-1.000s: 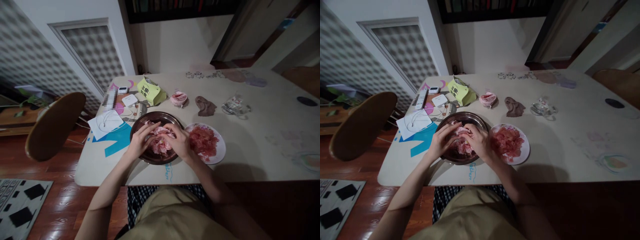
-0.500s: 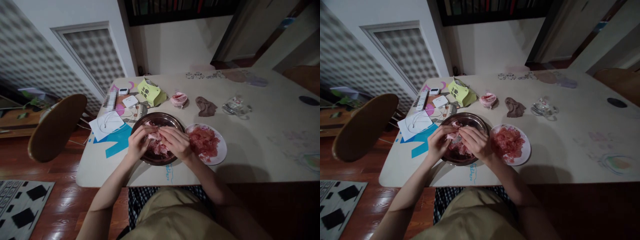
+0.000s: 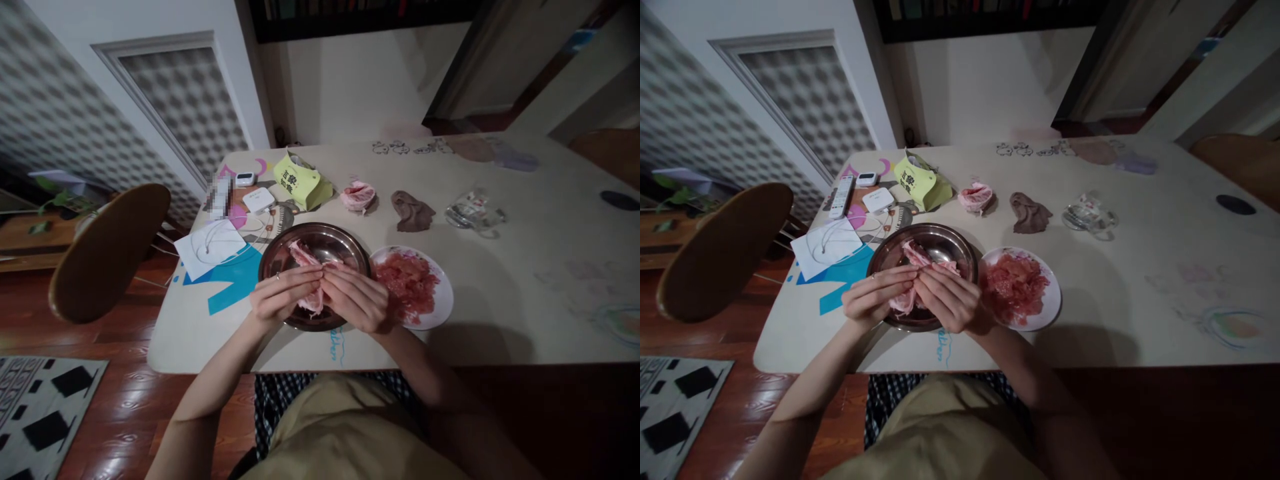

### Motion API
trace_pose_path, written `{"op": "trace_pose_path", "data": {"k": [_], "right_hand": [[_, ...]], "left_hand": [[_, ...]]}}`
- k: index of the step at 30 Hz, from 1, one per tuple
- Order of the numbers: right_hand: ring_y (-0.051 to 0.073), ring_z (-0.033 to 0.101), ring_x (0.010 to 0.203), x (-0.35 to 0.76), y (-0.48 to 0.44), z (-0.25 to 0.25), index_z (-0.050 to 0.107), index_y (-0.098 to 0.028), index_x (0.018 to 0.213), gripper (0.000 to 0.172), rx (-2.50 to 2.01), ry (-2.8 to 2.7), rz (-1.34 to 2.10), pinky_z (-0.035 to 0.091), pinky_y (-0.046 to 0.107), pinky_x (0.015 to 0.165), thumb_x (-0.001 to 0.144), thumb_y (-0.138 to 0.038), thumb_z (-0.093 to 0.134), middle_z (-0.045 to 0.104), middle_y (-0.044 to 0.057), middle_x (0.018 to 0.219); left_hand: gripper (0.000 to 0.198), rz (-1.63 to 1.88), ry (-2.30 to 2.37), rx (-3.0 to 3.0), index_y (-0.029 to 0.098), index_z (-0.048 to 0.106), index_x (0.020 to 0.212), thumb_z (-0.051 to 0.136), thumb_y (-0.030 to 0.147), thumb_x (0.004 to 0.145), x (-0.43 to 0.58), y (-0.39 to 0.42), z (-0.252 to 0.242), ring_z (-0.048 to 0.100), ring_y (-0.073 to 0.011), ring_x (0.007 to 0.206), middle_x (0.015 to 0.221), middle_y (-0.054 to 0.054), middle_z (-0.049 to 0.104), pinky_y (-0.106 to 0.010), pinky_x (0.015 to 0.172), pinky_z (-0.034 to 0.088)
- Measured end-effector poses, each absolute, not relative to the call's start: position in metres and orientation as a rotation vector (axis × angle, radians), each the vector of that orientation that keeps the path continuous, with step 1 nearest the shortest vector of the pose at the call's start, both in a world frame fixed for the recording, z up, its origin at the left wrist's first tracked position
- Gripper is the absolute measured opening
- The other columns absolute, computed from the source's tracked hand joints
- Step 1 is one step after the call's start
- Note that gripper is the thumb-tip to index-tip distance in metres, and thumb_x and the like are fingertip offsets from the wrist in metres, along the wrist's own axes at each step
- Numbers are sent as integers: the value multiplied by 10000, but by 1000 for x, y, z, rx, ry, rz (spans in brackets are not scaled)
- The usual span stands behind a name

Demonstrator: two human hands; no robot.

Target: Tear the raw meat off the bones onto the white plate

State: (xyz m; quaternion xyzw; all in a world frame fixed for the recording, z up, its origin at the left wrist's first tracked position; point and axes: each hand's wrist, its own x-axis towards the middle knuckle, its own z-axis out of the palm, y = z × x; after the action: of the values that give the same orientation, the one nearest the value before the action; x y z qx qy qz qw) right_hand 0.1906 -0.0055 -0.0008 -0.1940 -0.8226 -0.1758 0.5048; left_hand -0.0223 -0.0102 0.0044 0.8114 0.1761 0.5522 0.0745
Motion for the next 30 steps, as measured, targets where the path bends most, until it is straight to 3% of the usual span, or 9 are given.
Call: {"op": "trace_pose_path", "data": {"k": [4, 15, 21, 24, 30], "right_hand": [[232, 788, 1078, 191, -10, 7, 736, -69, 1181, 231, -443, -1989, -448, 664, 353, 1032, 962, -127, 694, 819, 134, 1064], [170, 789, 1052, 194, -11, 13, 759, -218, 1107, 192, -476, -2006, -510, 677, 339, 1019, 1023, -164, 595, 825, 21, 1043], [221, 749, 1194, 203, -16, 18, 730, -113, 1201, 225, -447, -2043, -503, 632, 366, 1099, 1005, -124, 619, 809, 107, 1153], [235, 749, 1197, 204, -17, 17, 705, -129, 1277, 290, -452, -2033, -406, 647, 369, 1078, 991, -129, 653, 799, 103, 1196], [192, 782, 1102, 194, -9, 7, 672, -200, 1356, 381, -516, -1974, -323, 675, 324, 1016, 978, -166, 702, 806, 58, 1180]], "left_hand": [[322, 1663, 545, 2411, 218, 690, 1353, 568, 217, 1055, -21, -15, 3, 762, -262, 1198, 1236, -110, 791, -436, 961, 705], [307, 1619, 567, 2395, 235, 709, 1324, 564, 194, 1056, -24, -16, 1, 750, -269, 1221, 1324, -84, 761, -425, 992, 696], [345, 1649, 526, 2330, 242, 698, 1360, 575, 174, 1046, -21, -16, -2, 754, -262, 1215, 1335, -109, 752, -456, 1008, 686], [364, 1619, 521, 2332, 260, 688, 1381, 557, 174, 1053, -21, -16, 0, 752, -259, 1220, 1327, -100, 757, -454, 1004, 685], [343, 1653, 689, 2197, 242, 711, 1361, 597, 201, 1040, -21, -13, 2, 779, -214, 1158, 1280, -97, 777, -327, 977, 677]]}}
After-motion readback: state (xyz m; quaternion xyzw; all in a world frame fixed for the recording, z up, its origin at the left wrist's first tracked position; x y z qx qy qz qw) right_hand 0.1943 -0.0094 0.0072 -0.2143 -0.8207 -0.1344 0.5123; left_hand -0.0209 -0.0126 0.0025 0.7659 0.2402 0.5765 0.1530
